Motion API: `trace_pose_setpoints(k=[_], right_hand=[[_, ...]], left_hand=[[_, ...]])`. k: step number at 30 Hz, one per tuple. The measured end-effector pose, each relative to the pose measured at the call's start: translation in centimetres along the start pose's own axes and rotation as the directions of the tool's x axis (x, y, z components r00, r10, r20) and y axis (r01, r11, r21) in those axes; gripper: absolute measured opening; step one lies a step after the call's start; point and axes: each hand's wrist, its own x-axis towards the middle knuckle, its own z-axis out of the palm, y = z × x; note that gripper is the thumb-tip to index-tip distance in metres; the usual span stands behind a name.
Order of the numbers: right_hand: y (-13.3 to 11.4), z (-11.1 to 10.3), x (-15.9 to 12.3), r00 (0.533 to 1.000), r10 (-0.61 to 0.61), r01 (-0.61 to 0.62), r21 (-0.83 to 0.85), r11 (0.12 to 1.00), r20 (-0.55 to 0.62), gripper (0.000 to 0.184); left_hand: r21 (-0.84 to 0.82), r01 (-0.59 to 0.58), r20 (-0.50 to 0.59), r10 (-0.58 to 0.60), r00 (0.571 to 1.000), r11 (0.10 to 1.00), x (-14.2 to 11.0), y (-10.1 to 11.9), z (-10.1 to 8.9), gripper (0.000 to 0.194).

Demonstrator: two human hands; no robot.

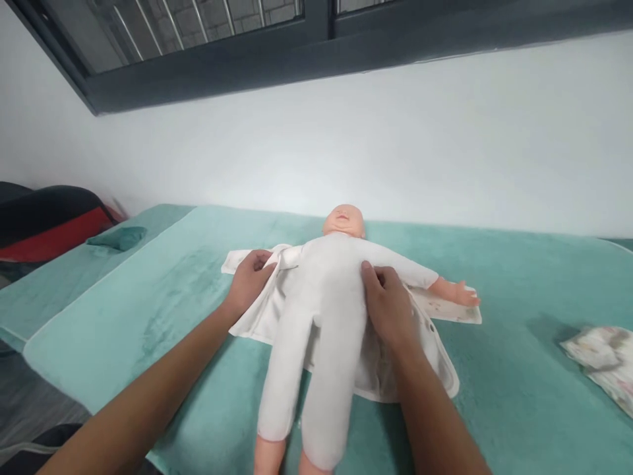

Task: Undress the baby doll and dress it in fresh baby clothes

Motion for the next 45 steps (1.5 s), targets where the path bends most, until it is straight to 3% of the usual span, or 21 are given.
trace_pose_setpoints(k=[4, 8, 13, 18, 19, 21, 23, 24, 28, 30, 33, 41, 45], right_hand=[[-0.4, 1.0, -0.4, 0.992, 0.112, -0.120, 0.129, 0.984, 0.063, 0.049], [0.1, 1.7, -0.4, 0.981, 0.090, -0.124, 0.202, 0.971, 0.170, 0.052], [1.5, 2.7, 0.0, 0.970, 0.022, -0.089, 0.271, 0.958, 0.241, 0.048], [1.8, 2.9, 0.0, 0.970, -0.010, -0.067, 0.306, 0.950, 0.241, 0.041], [1.7, 2.9, 0.0, 0.971, -0.005, -0.074, 0.319, 0.945, 0.241, 0.041], [1.6, 2.7, 0.0, 0.968, 0.003, -0.092, 0.342, 0.935, 0.252, 0.039], [1.4, 2.4, 0.0, 0.959, 0.013, -0.120, 0.363, 0.924, 0.282, 0.038], [1.3, 2.3, -0.1, 0.954, 0.015, -0.132, 0.374, 0.918, 0.299, 0.037], [1.3, 1.8, 0.0, 0.940, -0.003, -0.135, 0.379, 0.915, 0.341, 0.036], [1.5, 1.7, 0.1, 0.942, -0.017, -0.102, 0.335, 0.937, 0.334, 0.036], [1.8, 1.7, 0.3, 0.950, -0.043, -0.035, 0.241, 0.970, 0.310, 0.038], [2.3, 1.9, 0.8, 0.946, -0.072, 0.017, 0.172, 0.985, 0.317, 0.040], [2.5, 2.0, 0.8, 0.950, -0.107, 0.069, 0.137, 0.988, 0.294, 0.041]], left_hand=[[-0.082, -0.013, -0.031, 0.011, 0.999, 0.997, 0.6, 1.9, 1.9, 0.019], [-0.106, -0.038, 0.024, 0.041, 0.999, 0.994, 1.5, 4.0, 3.9, 0.015], [-0.078, -0.096, 0.094, 0.103, 0.990, 0.992, 1.2, 6.5, 3.5, 0.015], [-0.031, -0.150, 0.242, 0.153, 0.958, 0.988, -3.3, 9.2, 1.8, 0.024], [-0.033, -0.154, 0.305, 0.157, 0.939, 0.988, -4.7, 9.6, 1.7, 0.028], [-0.055, -0.172, 0.478, 0.177, 0.860, 0.984, -7.6, 10.2, 1.3, 0.033], [-0.028, -0.224, 0.547, 0.203, 0.812, 0.974, -10.3, 10.0, 0.7, 0.031], [-0.006, -0.265, 0.536, 0.227, 0.813, 0.964, -11.4, 9.6, 0.3, 0.028], [0.172, -0.404, 0.299, 0.343, 0.891, 0.899, -14.0, 6.1, -1.8, 0.033], [0.306, -0.377, 0.206, 0.326, 0.923, 0.874, -14.2, 4.3, -2.5, 0.039], [0.387, -0.328, 0.174, 0.281, 0.944, 0.861, -13.8, 2.4, -2.6, 0.041], [0.217, -0.279, 0.111, 0.261, 0.959, 0.935, -14.5, 1.3, -2.5, 0.019], [0.103, -0.301, 0.197, 0.277, 0.940, 0.948, -15.1, 2.0, -3.4, 0.018]])
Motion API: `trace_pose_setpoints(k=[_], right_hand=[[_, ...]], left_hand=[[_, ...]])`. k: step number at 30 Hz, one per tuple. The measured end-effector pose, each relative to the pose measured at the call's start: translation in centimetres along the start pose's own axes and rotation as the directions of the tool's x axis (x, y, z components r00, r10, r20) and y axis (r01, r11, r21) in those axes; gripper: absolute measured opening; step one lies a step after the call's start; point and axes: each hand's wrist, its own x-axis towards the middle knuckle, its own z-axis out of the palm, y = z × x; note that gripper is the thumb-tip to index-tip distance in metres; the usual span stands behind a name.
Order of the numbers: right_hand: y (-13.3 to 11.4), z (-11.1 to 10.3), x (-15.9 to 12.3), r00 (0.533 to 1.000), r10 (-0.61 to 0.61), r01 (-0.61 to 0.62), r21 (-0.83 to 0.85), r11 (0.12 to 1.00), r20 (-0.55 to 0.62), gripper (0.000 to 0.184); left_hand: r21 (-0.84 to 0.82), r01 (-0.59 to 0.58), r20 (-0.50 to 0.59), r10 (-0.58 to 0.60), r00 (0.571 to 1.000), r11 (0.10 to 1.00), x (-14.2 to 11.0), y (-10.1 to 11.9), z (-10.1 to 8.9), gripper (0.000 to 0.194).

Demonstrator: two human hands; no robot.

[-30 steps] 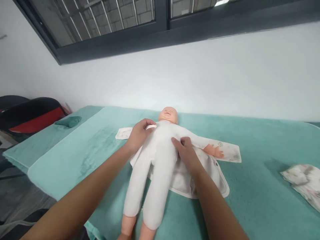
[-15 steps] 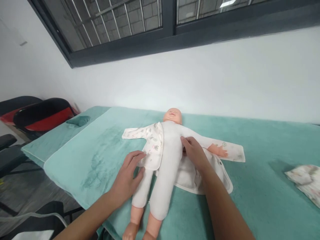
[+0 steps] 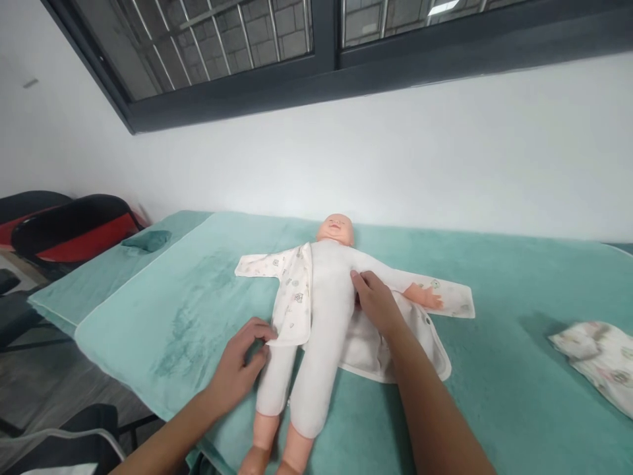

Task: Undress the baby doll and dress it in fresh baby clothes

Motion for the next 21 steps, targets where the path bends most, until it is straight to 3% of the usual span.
trace_pose_setpoints(k=[4, 7, 12, 16, 21], right_hand=[[-0.1, 0.1, -0.1, 1.000, -0.021, 0.021, -0.016, 1.000, -0.001, 0.041], [-0.1, 0.1, -0.1, 1.000, -0.021, 0.021, -0.015, 1.000, 0.000, 0.040], [-0.1, 0.1, -0.1, 0.999, -0.030, 0.029, -0.052, 0.998, -0.011, 0.040], [-0.3, 0.1, -0.3, 0.999, -0.041, 0.041, -0.046, 0.998, -0.005, 0.040], [-0.6, 0.1, -0.4, 0.999, -0.044, 0.043, -0.058, 0.997, -0.018, 0.038]], left_hand=[[-0.035, 0.075, -0.045, -0.077, 0.996, 0.997, 4.1, 1.1, 0.0, 0.016], [-0.029, 0.236, -0.107, -0.238, 0.965, 0.971, 9.9, 1.4, 1.3, 0.021], [0.061, 0.389, -0.071, -0.385, 0.920, 0.919, 18.4, 0.5, 3.5, 0.037], [0.038, 0.369, -0.045, -0.367, 0.929, 0.929, 21.4, 0.6, 4.3, 0.027], [-0.035, 0.271, 0.000, -0.271, 0.963, 0.962, 22.1, 2.7, 5.4, 0.024]])
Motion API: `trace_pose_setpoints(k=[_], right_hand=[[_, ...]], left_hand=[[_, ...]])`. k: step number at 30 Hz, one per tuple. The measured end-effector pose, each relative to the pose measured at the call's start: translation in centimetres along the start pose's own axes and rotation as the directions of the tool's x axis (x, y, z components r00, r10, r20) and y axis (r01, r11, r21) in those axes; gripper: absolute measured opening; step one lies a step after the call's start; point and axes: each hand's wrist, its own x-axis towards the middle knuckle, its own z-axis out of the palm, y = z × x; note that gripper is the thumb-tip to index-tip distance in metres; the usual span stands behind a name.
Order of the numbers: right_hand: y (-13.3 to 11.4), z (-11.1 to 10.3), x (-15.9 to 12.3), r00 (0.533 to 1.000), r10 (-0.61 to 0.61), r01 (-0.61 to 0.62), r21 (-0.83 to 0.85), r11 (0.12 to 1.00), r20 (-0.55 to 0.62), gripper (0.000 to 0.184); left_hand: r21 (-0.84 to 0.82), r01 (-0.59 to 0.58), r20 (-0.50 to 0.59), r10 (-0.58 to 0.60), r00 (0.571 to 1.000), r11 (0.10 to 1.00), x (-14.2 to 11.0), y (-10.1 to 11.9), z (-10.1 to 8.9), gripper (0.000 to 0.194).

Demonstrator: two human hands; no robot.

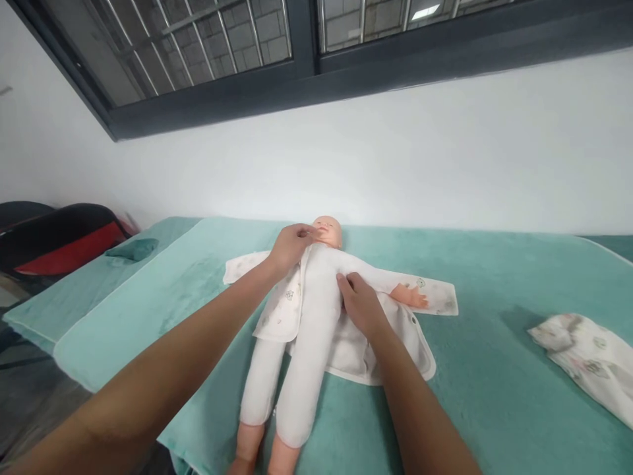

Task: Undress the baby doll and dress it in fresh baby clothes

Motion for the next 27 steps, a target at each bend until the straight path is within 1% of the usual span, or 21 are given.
trace_pose_setpoints(k=[3, 5, 8, 10, 11, 13, 16, 17, 18, 21, 23, 25, 27], right_hand=[[0.0, 0.0, 0.0, 1.000, 0.005, -0.005, -0.008, 1.000, -0.009, 0.038], [0.1, 0.0, 0.1, 1.000, 0.009, -0.009, -0.005, 1.000, 0.007, 0.038], [0.1, 0.0, 0.0, 1.000, 0.004, -0.004, -0.007, 1.000, 0.007, 0.039], [0.1, -0.1, 0.0, 1.000, -0.003, 0.003, -0.007, 1.000, 0.001, 0.038], [0.1, -0.1, -0.1, 1.000, -0.001, 0.001, -0.006, 1.000, 0.004, 0.038], [-0.1, -0.2, -0.2, 1.000, 0.013, -0.013, -0.001, 1.000, 0.017, 0.037], [-0.3, -0.4, -0.4, 0.999, 0.038, -0.038, 0.007, 0.999, 0.030, 0.037], [-0.4, -0.4, -0.4, 0.998, 0.045, -0.045, 0.011, 0.999, 0.032, 0.038], [-0.4, -0.4, -0.4, 0.998, 0.053, -0.054, 0.012, 0.998, 0.035, 0.038], [-0.3, -0.3, -0.4, 0.997, 0.069, -0.070, 0.016, 0.997, 0.034, 0.039], [-0.2, -0.2, -0.3, 0.997, 0.069, -0.069, 0.014, 0.997, 0.030, 0.038], [0.0, -0.2, -0.2, 0.997, 0.063, -0.064, 0.022, 0.998, 0.033, 0.038], [0.2, -0.4, -0.1, 0.996, 0.060, -0.063, 0.045, 0.997, 0.062, 0.037]], left_hand=[[0.061, -0.102, 0.069, 0.098, 0.993, 0.993, -1.4, 0.7, 0.7, 0.020], [0.124, -0.178, 0.088, 0.168, 0.982, 0.976, -2.9, 0.7, 0.8, 0.018], [0.154, -0.269, 0.097, 0.256, 0.962, 0.951, -5.7, 0.5, 0.4, 0.017], [0.118, -0.298, 0.108, 0.287, 0.952, 0.947, -8.0, 0.1, -0.3, 0.018], [0.080, -0.308, 0.110, 0.298, 0.948, 0.948, -9.3, -0.3, -0.8, 0.019], [0.027, -0.330, 0.068, 0.328, 0.942, 0.944, -11.9, -1.5, -2.0, 0.024], [0.057, -0.383, -0.024, 0.385, 0.923, 0.922, -15.6, -4.7, -4.0, 0.032], [0.088, -0.365, -0.065, 0.371, 0.926, 0.927, -16.7, -5.9, -4.5, 0.034], [0.123, -0.332, -0.070, 0.342, 0.937, 0.935, -17.6, -7.1, -5.0, 0.037], [0.236, -0.198, -0.031, 0.211, 0.977, 0.951, -19.4, -9.6, -5.7, 0.047], [0.272, -0.139, -0.006, 0.146, 0.989, 0.952, -19.7, -10.1, -5.7, 0.044], [0.282, -0.106, -0.005, 0.112, 0.994, 0.954, -19.7, -10.0, -5.6, 0.031], [0.273, -0.073, -0.036, 0.086, 0.996, 0.959, -19.7, -9.6, -5.3, 0.018]])
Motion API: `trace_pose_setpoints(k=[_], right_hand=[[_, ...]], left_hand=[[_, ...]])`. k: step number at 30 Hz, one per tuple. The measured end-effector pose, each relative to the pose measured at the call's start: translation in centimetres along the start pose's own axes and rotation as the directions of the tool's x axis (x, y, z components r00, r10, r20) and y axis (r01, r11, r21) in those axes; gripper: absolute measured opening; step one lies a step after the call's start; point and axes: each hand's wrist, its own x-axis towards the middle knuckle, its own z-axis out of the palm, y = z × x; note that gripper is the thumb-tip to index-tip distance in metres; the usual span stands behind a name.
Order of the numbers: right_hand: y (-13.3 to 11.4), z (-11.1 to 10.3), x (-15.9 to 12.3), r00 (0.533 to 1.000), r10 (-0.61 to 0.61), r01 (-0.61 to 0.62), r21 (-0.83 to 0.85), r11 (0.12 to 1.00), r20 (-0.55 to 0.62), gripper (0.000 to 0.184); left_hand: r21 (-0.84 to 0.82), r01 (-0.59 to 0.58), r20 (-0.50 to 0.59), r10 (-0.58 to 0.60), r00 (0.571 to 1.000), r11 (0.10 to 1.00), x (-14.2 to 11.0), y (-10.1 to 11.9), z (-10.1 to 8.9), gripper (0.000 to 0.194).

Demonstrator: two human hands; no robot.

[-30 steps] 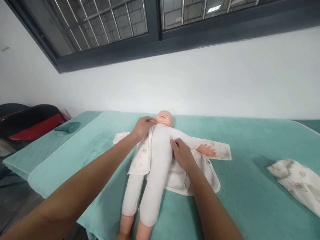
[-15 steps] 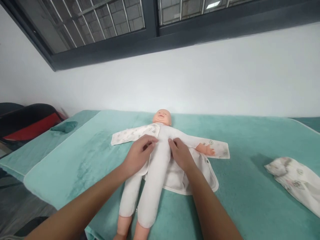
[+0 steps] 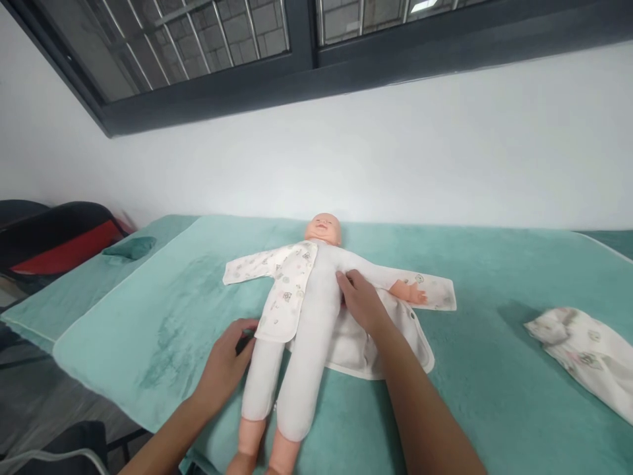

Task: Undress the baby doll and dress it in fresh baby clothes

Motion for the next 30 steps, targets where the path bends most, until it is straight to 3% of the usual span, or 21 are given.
trace_pose_setpoints(k=[2, 5, 8, 11, 14, 16, 18, 20, 22, 24, 27, 30], right_hand=[[0.1, -0.2, 0.0, 0.999, -0.004, 0.002, 0.030, 1.000, 0.034, 0.036], [0.1, -0.3, 0.0, 0.999, -0.014, 0.012, 0.050, 0.999, 0.044, 0.036], [0.0, -0.2, 0.1, 0.999, -0.014, 0.011, 0.069, 0.998, 0.037, 0.035], [-0.1, -0.9, 0.2, 0.999, -0.013, 0.011, 0.033, 0.999, 0.045, 0.036], [0.2, -3.1, 0.2, 0.993, 0.007, -0.009, -0.017, 1.000, -0.121, 0.037], [0.8, -5.3, 0.2, 0.940, 0.022, -0.041, -0.047, 0.998, -0.341, 0.036], [1.6, -7.4, 0.1, 0.857, 0.028, -0.121, -0.149, 0.981, -0.515, 0.032], [2.7, -8.8, 0.2, 0.813, 0.032, -0.255, -0.306, 0.917, -0.581, 0.028], [3.7, -9.4, 0.4, 0.832, 0.051, -0.343, -0.439, 0.830, -0.552, 0.026], [4.5, -9.5, 0.7, 0.864, 0.054, -0.338, -0.497, 0.800, -0.501, 0.024], [5.2, -9.4, 1.2, 0.902, 0.009, -0.225, -0.452, 0.863, -0.432, 0.018], [5.5, -10.0, 1.4, 0.897, 0.007, -0.179, -0.350, 0.920, -0.442, 0.017]], left_hand=[[-0.030, 0.007, -0.052, -0.009, 0.999, 1.000, -0.3, 0.3, 0.2, 0.013], [-0.078, -0.076, -0.107, 0.068, 0.992, 0.994, -1.3, 0.3, 0.3, 0.012], [-0.109, -0.102, -0.102, 0.091, 0.991, 0.989, -1.9, 0.2, 0.0, 0.012], [-0.109, -0.104, -0.112, 0.092, 0.990, 0.989, -0.8, 1.0, -0.5, 0.012], [-0.087, -0.171, -0.176, 0.154, 0.972, 0.981, 2.0, 3.2, -0.4, 0.013], [-0.083, -0.239, -0.186, 0.220, 0.958, 0.967, 4.6, 5.3, 0.3, 0.014], [-0.063, -0.310, -0.109, 0.302, 0.947, 0.949, 7.6, 7.7, 1.7, 0.014], [0.019, -0.426, 0.036, 0.425, 0.904, 0.904, 10.4, 10.2, 3.8, 0.017], [0.144, -0.579, 0.233, 0.541, 0.808, 0.802, 12.9, 12.5, 6.3, 0.027], [0.261, -0.689, 0.432, 0.557, 0.709, 0.676, 14.7, 14.4, 9.0, 0.032], [0.372, -0.759, 0.592, 0.493, 0.638, 0.534, 16.0, 16.2, 12.5, 0.031], [0.385, -0.799, 0.642, 0.488, 0.591, 0.462, 16.6, 16.7, 14.2, 0.027]])
